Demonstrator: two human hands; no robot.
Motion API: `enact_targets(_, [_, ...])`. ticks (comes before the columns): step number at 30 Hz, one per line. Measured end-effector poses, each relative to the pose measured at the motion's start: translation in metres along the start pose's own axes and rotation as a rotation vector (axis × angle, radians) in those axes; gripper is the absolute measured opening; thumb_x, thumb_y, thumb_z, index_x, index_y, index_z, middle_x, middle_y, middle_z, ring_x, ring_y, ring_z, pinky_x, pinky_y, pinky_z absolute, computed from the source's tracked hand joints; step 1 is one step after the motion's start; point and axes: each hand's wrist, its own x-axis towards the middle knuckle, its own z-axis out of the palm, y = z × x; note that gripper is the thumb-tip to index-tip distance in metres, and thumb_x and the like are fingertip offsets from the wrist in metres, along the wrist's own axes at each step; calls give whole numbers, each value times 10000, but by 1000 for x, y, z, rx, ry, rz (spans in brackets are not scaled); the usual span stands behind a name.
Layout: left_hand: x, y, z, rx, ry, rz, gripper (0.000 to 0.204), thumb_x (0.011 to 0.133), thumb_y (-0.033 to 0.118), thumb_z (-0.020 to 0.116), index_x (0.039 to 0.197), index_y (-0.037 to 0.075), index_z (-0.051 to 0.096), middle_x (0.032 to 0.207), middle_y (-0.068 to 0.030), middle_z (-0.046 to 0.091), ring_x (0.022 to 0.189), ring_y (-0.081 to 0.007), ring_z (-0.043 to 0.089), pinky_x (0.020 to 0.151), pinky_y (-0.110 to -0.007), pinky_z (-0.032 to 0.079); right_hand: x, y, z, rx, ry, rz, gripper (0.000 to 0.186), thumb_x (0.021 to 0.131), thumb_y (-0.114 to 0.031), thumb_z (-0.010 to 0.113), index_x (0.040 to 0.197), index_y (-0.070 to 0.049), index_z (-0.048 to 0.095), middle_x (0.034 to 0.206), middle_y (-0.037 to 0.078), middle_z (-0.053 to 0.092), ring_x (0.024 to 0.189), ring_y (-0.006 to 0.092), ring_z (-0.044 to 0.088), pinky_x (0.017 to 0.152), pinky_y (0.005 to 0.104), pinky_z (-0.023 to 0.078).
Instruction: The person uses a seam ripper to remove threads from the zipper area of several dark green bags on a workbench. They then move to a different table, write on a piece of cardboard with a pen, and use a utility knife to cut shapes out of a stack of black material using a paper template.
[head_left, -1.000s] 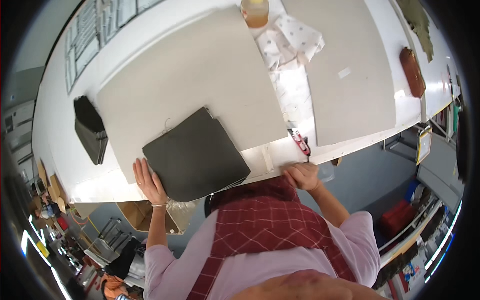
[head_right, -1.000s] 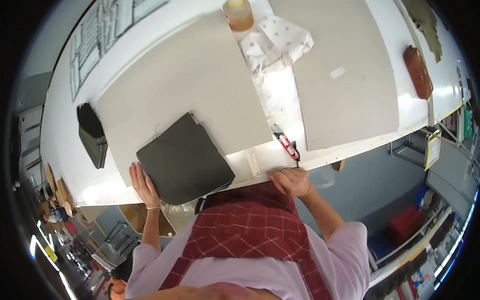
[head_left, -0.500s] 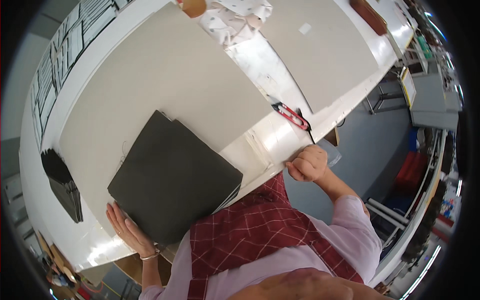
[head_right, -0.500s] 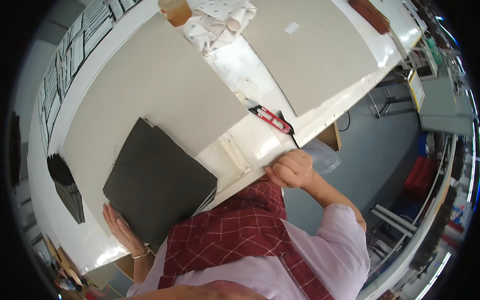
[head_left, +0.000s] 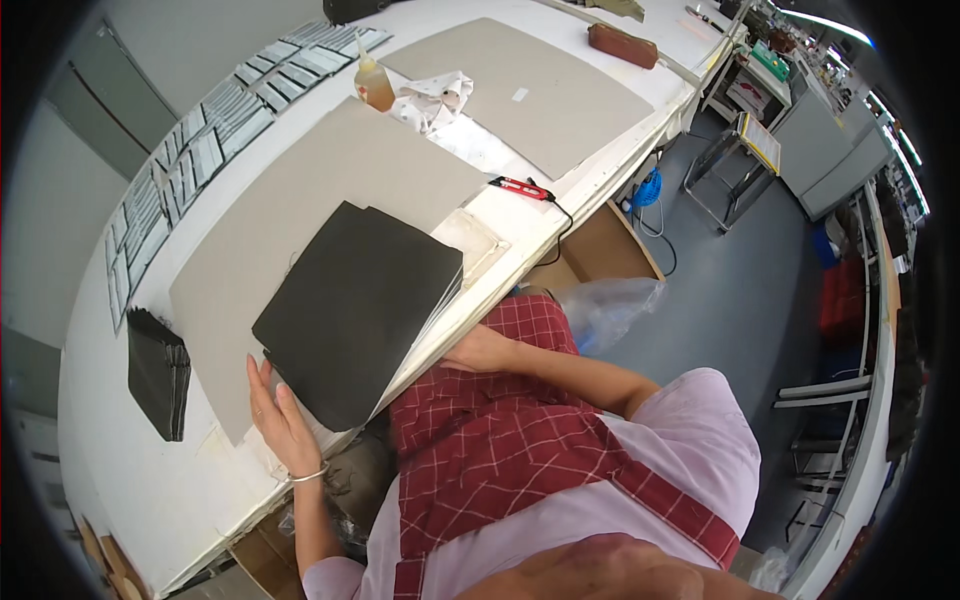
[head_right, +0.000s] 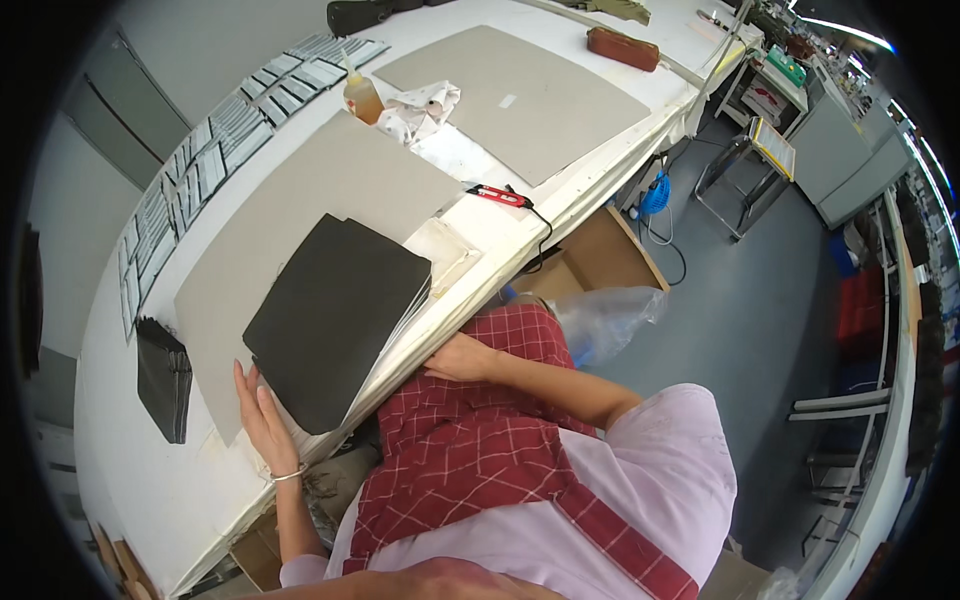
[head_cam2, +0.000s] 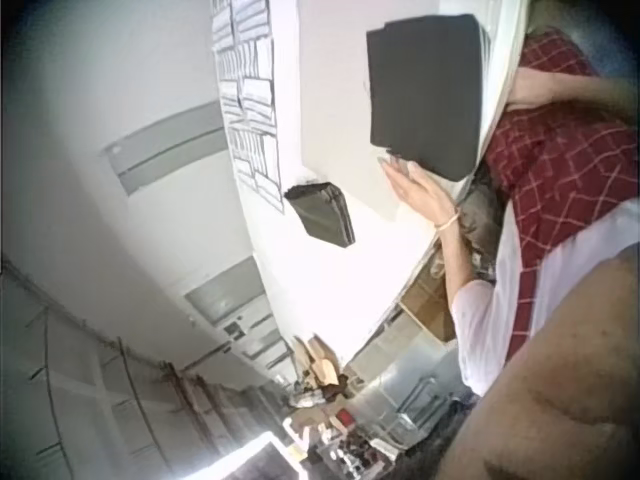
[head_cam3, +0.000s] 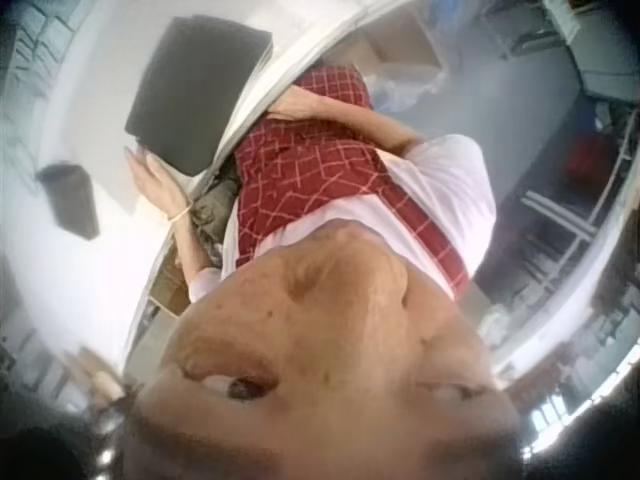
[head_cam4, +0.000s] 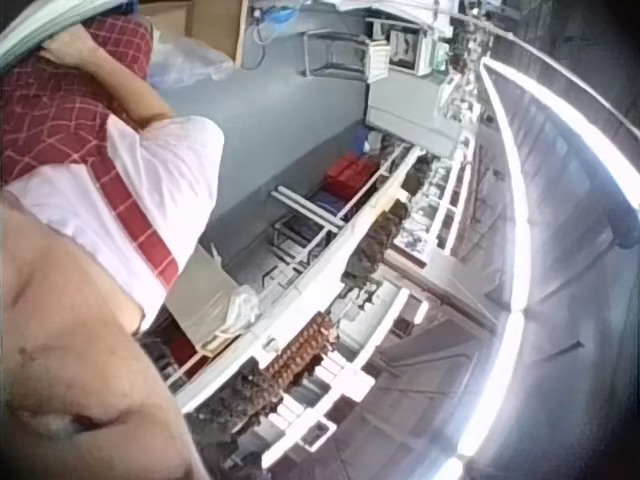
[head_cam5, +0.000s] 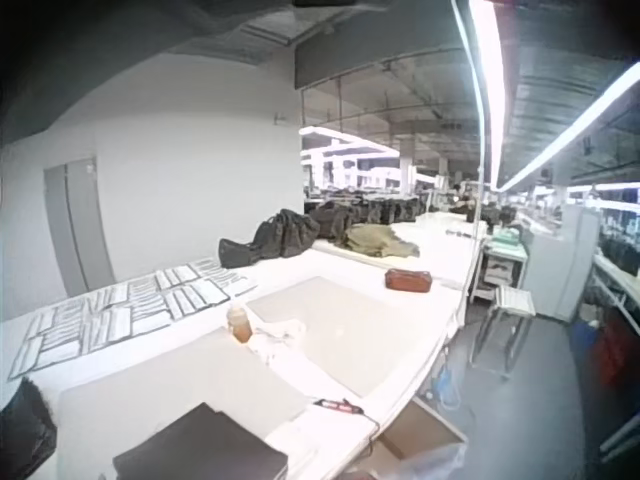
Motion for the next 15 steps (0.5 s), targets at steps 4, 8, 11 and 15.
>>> enact_targets(4, [-5, 0, -5, 9, 40, -4, 545, 1053, 308, 409, 1507, 11, 356, 1339, -243, 571, 1253, -345, 524, 1067, -418, 369, 24, 0, 14, 69, 87, 14, 459, 856, -252, 687, 1238, -11, 603, 1263, 229, 582, 1211, 401, 542, 1069, 480, 405])
enact_targets(8, [-5, -6, -5, -29, 80, 26, 537, 1043, 285, 442, 1500, 13, 365, 1318, -250, 583, 1209, -357, 560, 1042, -419, 397, 38, 1, 12, 90, 72, 15, 519, 773, -218, 769, 1220, -6, 614, 1220, 237, 600, 1177, 413, 559, 1039, 480, 428])
enact_targets(11, [-8, 1, -2, -66, 107, 13, 520, 1034, 253, 467, 1490, 18, 379, 1314, -255, 582, 1201, -362, 569, 1035, -417, 405, 40, 7, 8, 159, -56, 41, 563, 696, -212, 831, 1178, 8, 642, 1179, 239, 619, 1146, 415, 576, 1023, 470, 444])
enact_targets(15, [-11, 3, 1, -80, 183, 26, 461, 1019, 213, 505, 1426, 4, 450, 1271, -233, 614, 1178, -358, 583, 1017, -419, 420, 43, 6, 3, 113, -60, 11, 544, 725, -156, 807, 1227, -35, 638, 1239, 213, 613, 1180, 388, 564, 1037, 450, 442])
